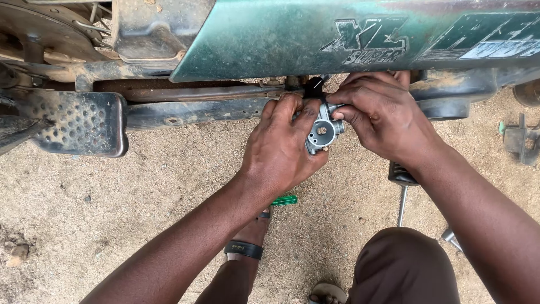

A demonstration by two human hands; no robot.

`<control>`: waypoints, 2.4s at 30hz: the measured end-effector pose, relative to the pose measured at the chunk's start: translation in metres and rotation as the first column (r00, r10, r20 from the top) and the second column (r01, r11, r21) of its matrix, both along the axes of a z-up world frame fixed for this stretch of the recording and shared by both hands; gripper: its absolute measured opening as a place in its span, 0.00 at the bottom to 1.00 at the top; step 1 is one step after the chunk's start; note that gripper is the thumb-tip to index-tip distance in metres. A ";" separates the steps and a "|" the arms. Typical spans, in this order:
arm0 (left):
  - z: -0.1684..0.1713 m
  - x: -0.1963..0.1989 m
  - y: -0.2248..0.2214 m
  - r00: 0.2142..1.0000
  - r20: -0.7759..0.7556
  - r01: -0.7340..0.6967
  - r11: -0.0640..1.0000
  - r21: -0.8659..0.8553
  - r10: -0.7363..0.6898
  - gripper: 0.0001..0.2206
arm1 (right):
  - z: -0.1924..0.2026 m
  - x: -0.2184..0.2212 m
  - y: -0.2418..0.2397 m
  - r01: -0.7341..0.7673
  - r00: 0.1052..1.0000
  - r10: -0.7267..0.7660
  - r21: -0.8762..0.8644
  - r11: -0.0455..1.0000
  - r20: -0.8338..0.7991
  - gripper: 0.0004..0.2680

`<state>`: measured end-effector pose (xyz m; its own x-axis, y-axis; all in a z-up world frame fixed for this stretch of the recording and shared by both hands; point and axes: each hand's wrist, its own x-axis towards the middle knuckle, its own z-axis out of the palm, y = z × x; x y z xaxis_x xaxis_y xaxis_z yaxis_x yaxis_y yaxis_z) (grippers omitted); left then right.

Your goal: Installing or repairing the carburetor on a small motorcycle engine.

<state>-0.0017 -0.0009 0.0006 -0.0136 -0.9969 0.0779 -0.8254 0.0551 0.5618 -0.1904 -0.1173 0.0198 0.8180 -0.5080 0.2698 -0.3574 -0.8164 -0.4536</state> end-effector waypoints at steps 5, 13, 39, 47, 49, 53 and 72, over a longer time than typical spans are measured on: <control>0.000 -0.002 0.004 0.999 0.047 0.025 1.000 -0.015 -0.025 0.39 | -0.006 0.002 -0.001 -0.006 0.993 -0.005 -0.094 0.996 -0.117 0.04; 0.000 0.007 0.004 1.000 -0.020 -0.005 1.000 -0.002 0.005 0.38 | -0.001 0.003 0.004 0.003 0.996 -0.006 -0.029 1.000 -0.090 0.12; -0.002 0.004 0.009 0.999 -0.042 0.006 1.000 -0.001 -0.006 0.38 | 0.004 0.002 0.007 -0.061 0.998 0.062 0.048 0.997 -0.011 0.19; 0.003 -0.007 0.010 0.999 -0.051 0.014 0.999 -0.036 -0.016 0.39 | -0.006 0.002 0.003 -0.032 0.973 0.017 -0.062 0.998 -0.230 0.12; 0.004 -0.006 0.007 0.998 -0.055 0.016 0.997 -0.079 -0.021 0.38 | -0.002 0.003 0.000 -0.031 0.970 0.019 -0.046 0.998 -0.244 0.12; 0.001 0.000 0.005 1.000 -0.016 -0.004 0.999 -0.032 0.004 0.36 | 0.014 0.008 0.005 -0.058 0.996 0.061 0.050 0.997 -0.065 0.14; 0.014 -0.002 0.011 0.997 0.067 0.032 0.995 -0.093 -0.026 0.37 | 0.012 0.005 0.003 -0.025 0.989 0.040 0.105 0.994 -0.145 0.11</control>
<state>-0.0034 0.0099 0.0142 -0.0509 -0.9842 0.1694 -0.8577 0.1300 0.4974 -0.1853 -0.1143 0.0321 0.8612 -0.4996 0.0935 -0.4005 -0.7804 -0.4802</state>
